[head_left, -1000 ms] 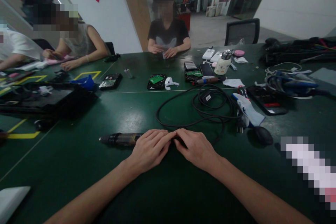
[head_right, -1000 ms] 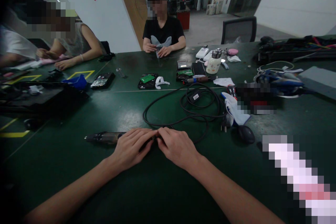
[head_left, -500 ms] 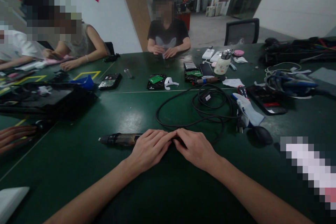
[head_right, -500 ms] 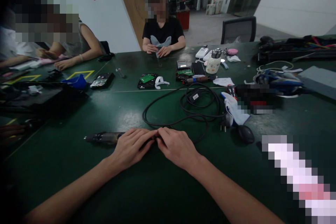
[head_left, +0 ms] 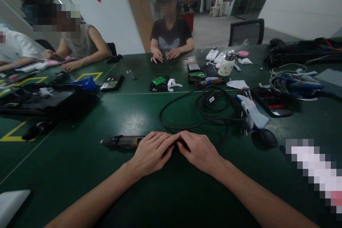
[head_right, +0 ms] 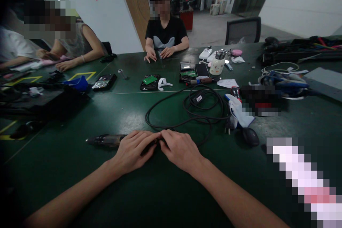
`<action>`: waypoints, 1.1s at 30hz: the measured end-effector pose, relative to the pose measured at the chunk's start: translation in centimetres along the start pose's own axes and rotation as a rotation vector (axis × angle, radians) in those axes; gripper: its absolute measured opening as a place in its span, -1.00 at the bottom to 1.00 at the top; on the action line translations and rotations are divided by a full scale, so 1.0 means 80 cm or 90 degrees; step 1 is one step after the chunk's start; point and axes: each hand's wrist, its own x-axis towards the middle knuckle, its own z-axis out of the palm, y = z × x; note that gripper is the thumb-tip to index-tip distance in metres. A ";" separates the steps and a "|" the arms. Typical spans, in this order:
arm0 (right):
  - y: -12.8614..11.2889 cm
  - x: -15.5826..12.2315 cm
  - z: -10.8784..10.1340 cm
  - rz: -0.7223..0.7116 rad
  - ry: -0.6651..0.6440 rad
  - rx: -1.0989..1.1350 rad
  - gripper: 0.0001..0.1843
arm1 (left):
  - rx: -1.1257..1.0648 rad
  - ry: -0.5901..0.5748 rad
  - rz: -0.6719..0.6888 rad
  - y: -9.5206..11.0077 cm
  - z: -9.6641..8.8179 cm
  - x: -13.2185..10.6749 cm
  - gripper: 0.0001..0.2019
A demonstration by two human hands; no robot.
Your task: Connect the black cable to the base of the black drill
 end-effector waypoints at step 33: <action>0.001 0.000 0.002 -0.017 0.005 -0.028 -0.88 | 0.011 -0.005 0.013 0.001 -0.001 0.002 -0.46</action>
